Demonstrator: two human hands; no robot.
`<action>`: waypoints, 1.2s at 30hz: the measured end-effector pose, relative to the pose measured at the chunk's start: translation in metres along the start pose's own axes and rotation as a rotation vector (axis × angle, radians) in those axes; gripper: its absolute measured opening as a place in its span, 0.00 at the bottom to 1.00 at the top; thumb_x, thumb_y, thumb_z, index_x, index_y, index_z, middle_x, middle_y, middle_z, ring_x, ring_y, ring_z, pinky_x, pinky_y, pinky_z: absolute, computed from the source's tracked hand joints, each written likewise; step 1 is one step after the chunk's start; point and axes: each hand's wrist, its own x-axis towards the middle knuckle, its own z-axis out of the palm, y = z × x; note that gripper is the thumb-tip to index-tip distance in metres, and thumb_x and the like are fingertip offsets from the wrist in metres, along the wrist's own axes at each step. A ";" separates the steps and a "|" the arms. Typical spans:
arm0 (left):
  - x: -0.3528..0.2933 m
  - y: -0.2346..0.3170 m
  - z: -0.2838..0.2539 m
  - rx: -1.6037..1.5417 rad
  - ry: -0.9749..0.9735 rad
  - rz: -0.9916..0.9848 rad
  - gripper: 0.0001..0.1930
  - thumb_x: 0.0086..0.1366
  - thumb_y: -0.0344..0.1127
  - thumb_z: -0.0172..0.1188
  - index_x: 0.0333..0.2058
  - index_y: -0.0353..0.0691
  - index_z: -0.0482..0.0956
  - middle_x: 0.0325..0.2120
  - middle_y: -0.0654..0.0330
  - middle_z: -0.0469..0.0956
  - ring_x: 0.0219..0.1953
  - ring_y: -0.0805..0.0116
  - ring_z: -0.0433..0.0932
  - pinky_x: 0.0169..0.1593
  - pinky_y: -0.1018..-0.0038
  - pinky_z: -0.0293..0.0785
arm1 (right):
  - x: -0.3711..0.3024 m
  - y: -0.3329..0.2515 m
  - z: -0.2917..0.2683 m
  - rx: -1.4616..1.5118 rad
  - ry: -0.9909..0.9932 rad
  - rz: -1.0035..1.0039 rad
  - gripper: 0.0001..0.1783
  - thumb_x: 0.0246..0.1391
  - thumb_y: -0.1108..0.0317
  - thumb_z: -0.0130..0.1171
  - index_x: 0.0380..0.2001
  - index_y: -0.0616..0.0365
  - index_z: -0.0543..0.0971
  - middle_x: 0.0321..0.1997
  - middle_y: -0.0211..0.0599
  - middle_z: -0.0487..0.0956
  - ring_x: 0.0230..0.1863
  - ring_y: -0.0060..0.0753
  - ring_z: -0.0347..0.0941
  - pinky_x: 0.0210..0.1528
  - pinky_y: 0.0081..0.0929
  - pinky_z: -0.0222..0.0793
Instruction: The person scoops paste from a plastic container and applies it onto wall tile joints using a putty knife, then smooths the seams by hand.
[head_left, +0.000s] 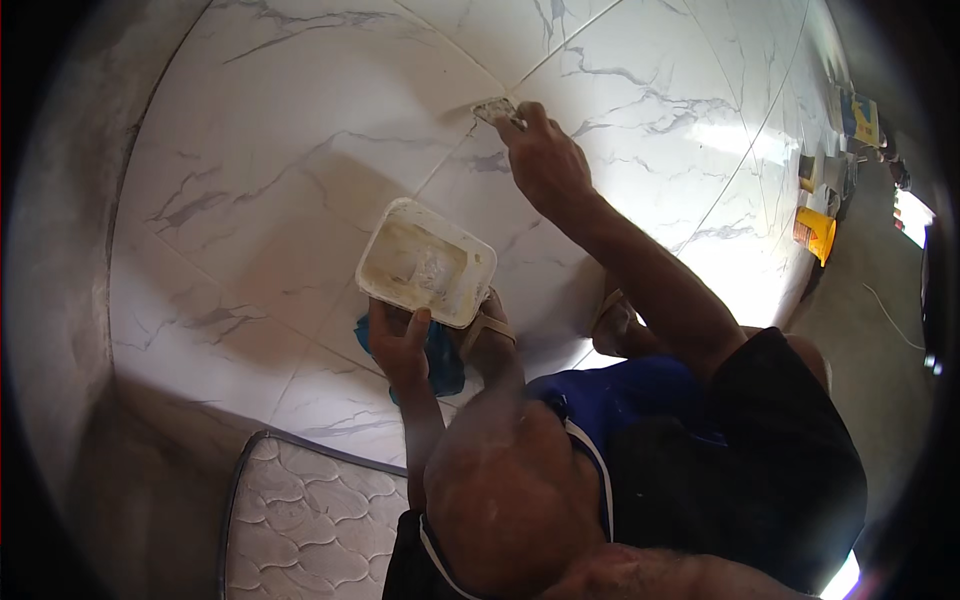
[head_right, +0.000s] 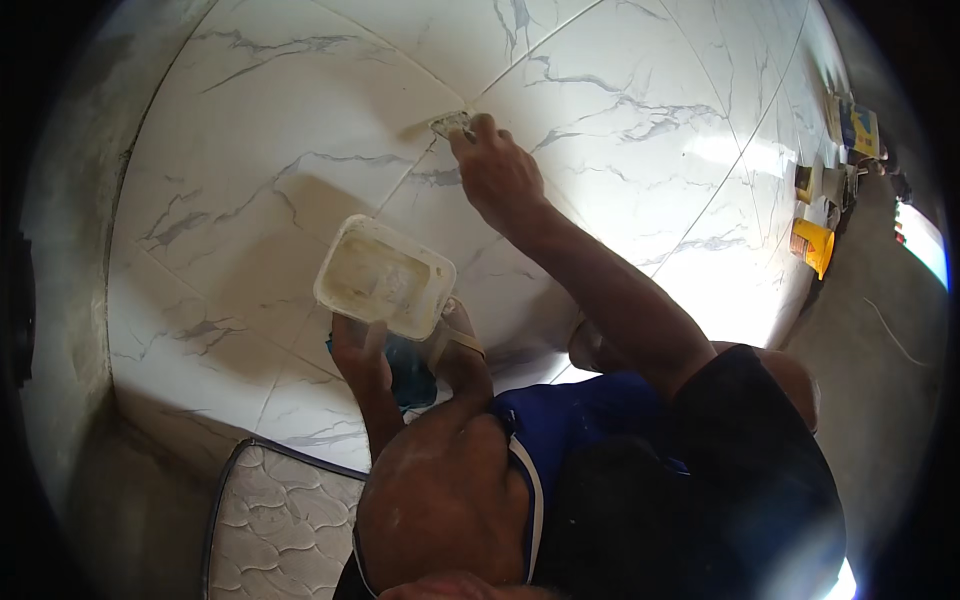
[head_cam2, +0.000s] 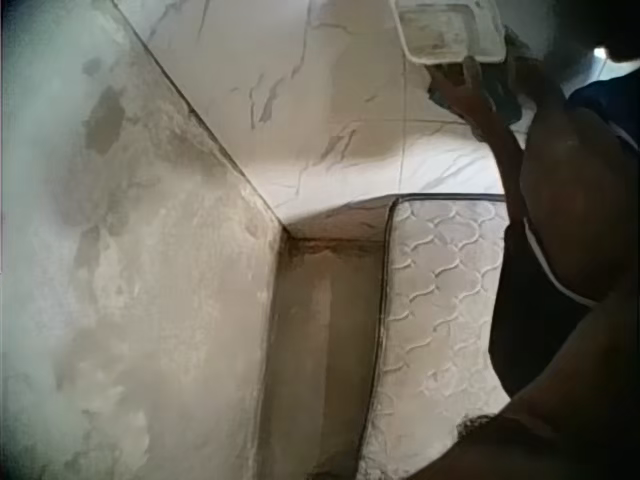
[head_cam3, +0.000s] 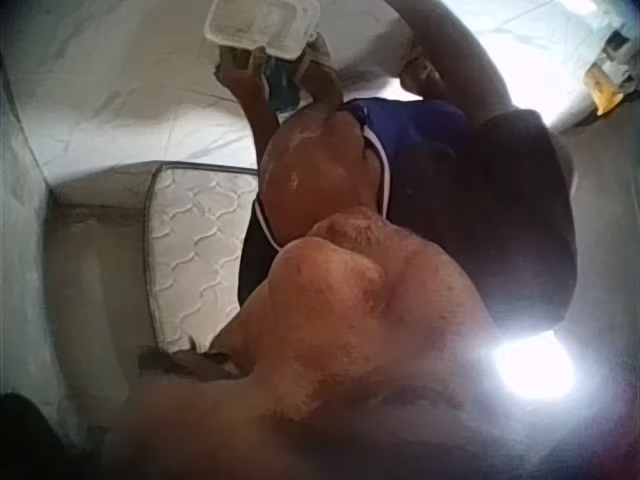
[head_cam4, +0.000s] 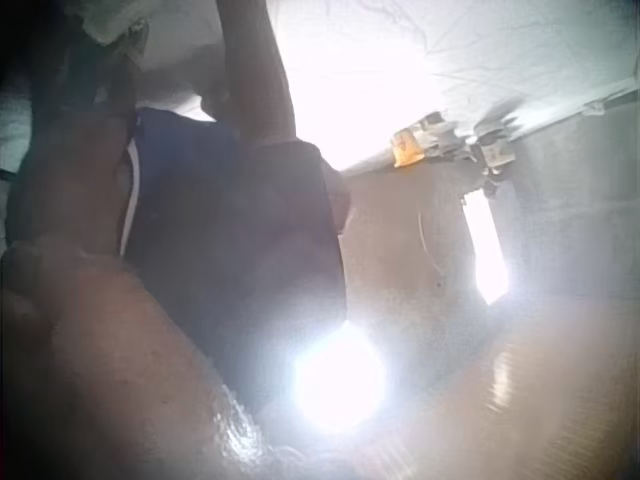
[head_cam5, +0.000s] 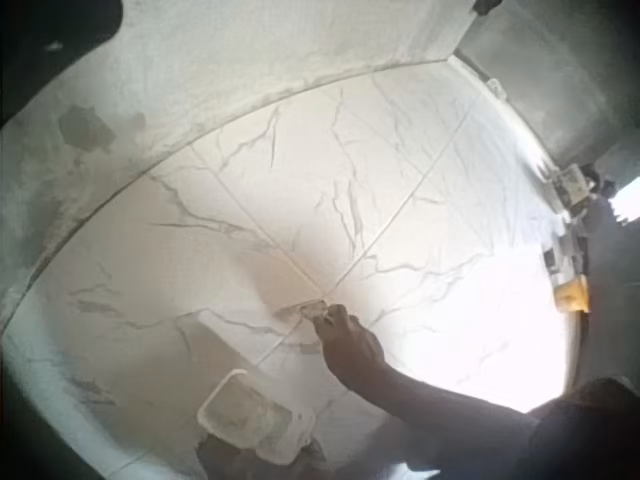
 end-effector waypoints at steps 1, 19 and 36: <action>0.000 0.000 0.000 -0.027 -0.007 0.004 0.36 0.54 0.19 0.61 0.65 0.26 0.66 0.59 0.51 0.74 0.61 0.60 0.72 0.67 0.64 0.65 | 0.005 -0.005 -0.003 -0.059 -0.038 -0.018 0.16 0.61 0.73 0.54 0.52 0.59 0.78 0.54 0.50 0.71 0.50 0.51 0.78 0.46 0.42 0.82; 0.002 -0.002 -0.002 -0.103 -0.031 0.067 0.40 0.58 0.25 0.69 0.67 0.26 0.61 0.59 0.50 0.73 0.60 0.59 0.75 0.64 0.64 0.70 | -0.020 -0.014 0.016 -0.034 -0.111 0.009 0.22 0.60 0.76 0.49 0.59 0.58 0.70 0.56 0.50 0.69 0.51 0.54 0.75 0.49 0.49 0.78; 0.001 0.002 0.001 -0.112 -0.048 0.084 0.39 0.58 0.24 0.67 0.67 0.26 0.62 0.58 0.49 0.73 0.60 0.58 0.74 0.64 0.64 0.70 | -0.032 -0.035 0.011 -0.033 -0.307 0.043 0.20 0.59 0.75 0.50 0.55 0.71 0.71 0.56 0.53 0.70 0.49 0.53 0.78 0.48 0.46 0.81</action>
